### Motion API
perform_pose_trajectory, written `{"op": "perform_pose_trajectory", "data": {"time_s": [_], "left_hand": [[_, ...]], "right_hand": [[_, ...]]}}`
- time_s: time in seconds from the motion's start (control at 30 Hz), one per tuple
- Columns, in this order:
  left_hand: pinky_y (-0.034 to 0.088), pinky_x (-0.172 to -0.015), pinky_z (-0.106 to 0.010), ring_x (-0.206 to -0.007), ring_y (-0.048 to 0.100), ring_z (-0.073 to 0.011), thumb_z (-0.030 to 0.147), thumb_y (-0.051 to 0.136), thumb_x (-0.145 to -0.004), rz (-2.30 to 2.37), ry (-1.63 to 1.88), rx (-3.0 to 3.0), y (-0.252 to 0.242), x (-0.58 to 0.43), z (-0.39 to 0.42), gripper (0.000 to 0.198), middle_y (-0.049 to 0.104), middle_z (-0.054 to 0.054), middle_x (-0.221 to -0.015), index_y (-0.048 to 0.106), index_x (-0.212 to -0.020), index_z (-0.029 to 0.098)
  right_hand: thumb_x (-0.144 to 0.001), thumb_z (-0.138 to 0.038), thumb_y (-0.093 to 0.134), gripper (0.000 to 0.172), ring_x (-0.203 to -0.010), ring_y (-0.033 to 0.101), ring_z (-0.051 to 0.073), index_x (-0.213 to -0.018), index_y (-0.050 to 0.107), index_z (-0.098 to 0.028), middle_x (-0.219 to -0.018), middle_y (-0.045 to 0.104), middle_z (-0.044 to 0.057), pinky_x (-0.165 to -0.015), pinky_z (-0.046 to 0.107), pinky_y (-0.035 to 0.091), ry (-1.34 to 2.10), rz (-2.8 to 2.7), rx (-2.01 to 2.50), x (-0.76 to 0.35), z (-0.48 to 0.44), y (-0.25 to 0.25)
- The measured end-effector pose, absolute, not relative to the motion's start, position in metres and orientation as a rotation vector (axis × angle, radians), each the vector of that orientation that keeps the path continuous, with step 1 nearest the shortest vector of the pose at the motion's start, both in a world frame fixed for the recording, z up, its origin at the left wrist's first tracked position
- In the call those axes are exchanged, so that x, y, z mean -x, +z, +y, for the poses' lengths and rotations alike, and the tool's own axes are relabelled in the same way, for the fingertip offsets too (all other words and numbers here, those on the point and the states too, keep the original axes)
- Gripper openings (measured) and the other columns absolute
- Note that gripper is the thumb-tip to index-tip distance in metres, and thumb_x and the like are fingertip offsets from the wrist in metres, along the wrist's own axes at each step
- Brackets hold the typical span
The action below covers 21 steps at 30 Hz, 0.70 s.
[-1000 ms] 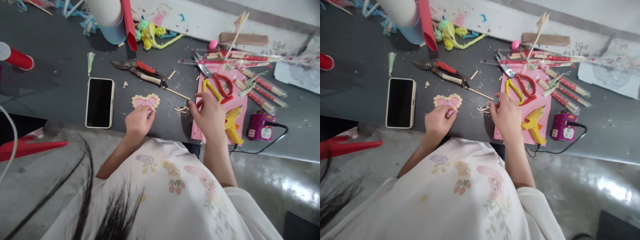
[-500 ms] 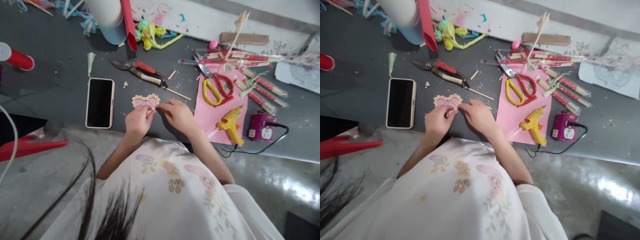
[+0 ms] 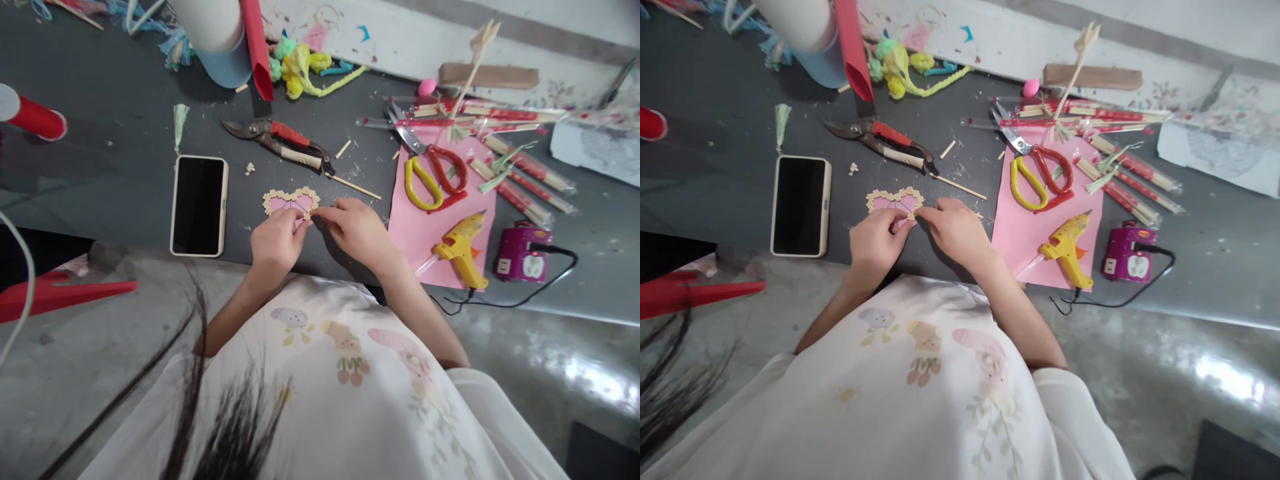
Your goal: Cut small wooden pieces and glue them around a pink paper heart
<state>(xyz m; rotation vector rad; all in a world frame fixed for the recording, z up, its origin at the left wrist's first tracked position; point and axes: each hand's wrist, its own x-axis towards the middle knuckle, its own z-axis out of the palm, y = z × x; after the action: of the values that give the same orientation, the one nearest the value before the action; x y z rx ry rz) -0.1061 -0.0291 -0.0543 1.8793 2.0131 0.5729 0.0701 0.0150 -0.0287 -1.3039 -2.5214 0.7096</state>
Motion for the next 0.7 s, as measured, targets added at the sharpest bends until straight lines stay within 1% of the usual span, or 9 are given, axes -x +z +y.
{"op": "perform_pose_trajectory", "data": {"time_s": [0.23,0.47,0.7], "left_hand": [[0.038,-0.064,-0.029,-0.079,0.064,-0.0200,0.035,0.068,-0.087,2.005,0.595,-1.877,-0.0553,0.1059,-0.0282,0.012,0.072,-0.003,-0.087,0.070,-0.092,0.025],[0.037,-0.063,-0.030,-0.073,0.062,-0.0190,0.037,0.071,-0.084,2.020,0.568,-1.861,-0.0519,0.1057,-0.0294,0.016,0.068,-0.002,-0.078,0.070,-0.094,0.024],[0.039,-0.067,-0.029,-0.082,0.065,-0.0188,0.037,0.061,-0.091,2.009,0.588,-1.913,-0.0535,0.1054,-0.0320,0.016,0.072,-0.003,-0.089,0.070,-0.095,0.024]], "right_hand": [[-0.096,-0.019,0.043,0.036,-0.082,0.054,0.023,-0.118,0.071,-0.022,-0.084,0.060,0.008,-0.073,0.032,0.039,0.710,-2.520,1.307,-0.0693,0.0148,-0.0281],[-0.095,-0.019,0.044,0.035,-0.083,0.054,0.023,-0.118,0.070,-0.023,-0.084,0.060,0.008,-0.074,0.032,0.039,0.730,-2.515,1.310,-0.0697,0.0144,-0.0272],[-0.095,-0.019,0.044,0.036,-0.082,0.054,0.022,-0.120,0.070,-0.023,-0.085,0.060,0.008,-0.073,0.031,0.039,0.721,-2.510,1.317,-0.0711,0.0129,-0.0273]]}}
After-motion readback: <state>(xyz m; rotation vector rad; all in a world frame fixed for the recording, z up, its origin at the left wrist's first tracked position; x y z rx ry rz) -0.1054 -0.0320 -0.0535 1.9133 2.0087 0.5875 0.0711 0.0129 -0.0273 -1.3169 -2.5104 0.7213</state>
